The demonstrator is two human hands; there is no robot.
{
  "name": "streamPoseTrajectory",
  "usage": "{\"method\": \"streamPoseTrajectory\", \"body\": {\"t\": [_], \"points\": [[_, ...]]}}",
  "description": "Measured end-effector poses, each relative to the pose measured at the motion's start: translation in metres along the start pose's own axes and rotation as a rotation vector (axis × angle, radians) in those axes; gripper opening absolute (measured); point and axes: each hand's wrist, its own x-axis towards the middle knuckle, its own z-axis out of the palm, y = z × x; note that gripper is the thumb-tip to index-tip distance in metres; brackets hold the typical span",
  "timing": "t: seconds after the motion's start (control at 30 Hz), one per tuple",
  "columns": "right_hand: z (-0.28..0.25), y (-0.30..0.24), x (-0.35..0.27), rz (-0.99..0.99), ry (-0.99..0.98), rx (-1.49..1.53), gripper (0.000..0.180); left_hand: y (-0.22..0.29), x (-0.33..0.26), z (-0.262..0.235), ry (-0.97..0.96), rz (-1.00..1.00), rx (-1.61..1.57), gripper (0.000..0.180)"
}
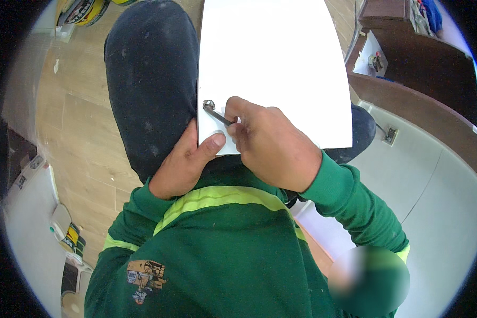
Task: The person sits on the floor and uses a chisel to clean out pre-drilled holes in a white cabinet door. They repeatedly scrape the interior of the holes to remove debris, then inspect the cleaned areas.
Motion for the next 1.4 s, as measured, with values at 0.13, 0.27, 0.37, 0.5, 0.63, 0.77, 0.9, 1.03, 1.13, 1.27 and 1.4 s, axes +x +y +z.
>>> {"method": "streamPoseTrajectory", "body": {"t": [0.13, 0.27, 0.37, 0.5, 0.63, 0.77, 0.9, 1.03, 1.13, 1.27, 1.4], "points": [[0.003, 0.004, -0.003, 0.02, -0.007, 0.027, 0.008, 0.001, -0.001, -0.001, -0.022, -0.04, -0.025, 0.056], [-0.013, -0.001, -0.002, -0.023, -0.047, -0.112, 0.009, 0.01, -0.004, 0.002, 0.009, -0.005, -0.028, 0.056], [-0.017, -0.005, 0.0, -0.009, -0.076, -0.17, 0.009, 0.01, -0.004, 0.001, -0.012, -0.018, 0.006, 0.059], [-0.018, -0.009, 0.001, 0.012, -0.084, -0.186, 0.01, 0.011, -0.003, -0.001, -0.021, -0.038, 0.02, 0.06], [-0.009, -0.002, 0.001, -0.038, -0.038, -0.15, 0.01, 0.007, -0.003, 0.002, 0.003, 0.001, 0.042, 0.059], [-0.013, 0.004, 0.007, 0.041, -0.085, 0.0, 0.011, 0.01, 0.0, 0.0, -0.024, -0.03, 0.062, 0.057], [-0.024, 0.004, 0.011, 0.061, -0.167, 0.038, 0.013, 0.007, 0.0, 0.001, -0.01, -0.017, -0.016, 0.057], [-0.027, 0.008, 0.009, -0.049, -0.128, -0.102, 0.013, 0.015, -0.002, 0.001, -0.013, -0.027, 0.004, 0.059], [-0.03, 0.002, 0.012, -0.028, -0.162, -0.15, 0.009, 0.013, -0.003, 0.0, -0.027, -0.054, 0.012, 0.061], [-0.021, 0.0, 0.01, -0.03, -0.128, -0.142, 0.006, 0.014, -0.002, 0.001, -0.036, -0.081, -0.01, 0.063], [-0.013, 0.005, 0.009, -0.028, -0.08, -0.066, 0.008, 0.014, 0.0, 0.001, -0.032, -0.035, 0.036, 0.064]]}}
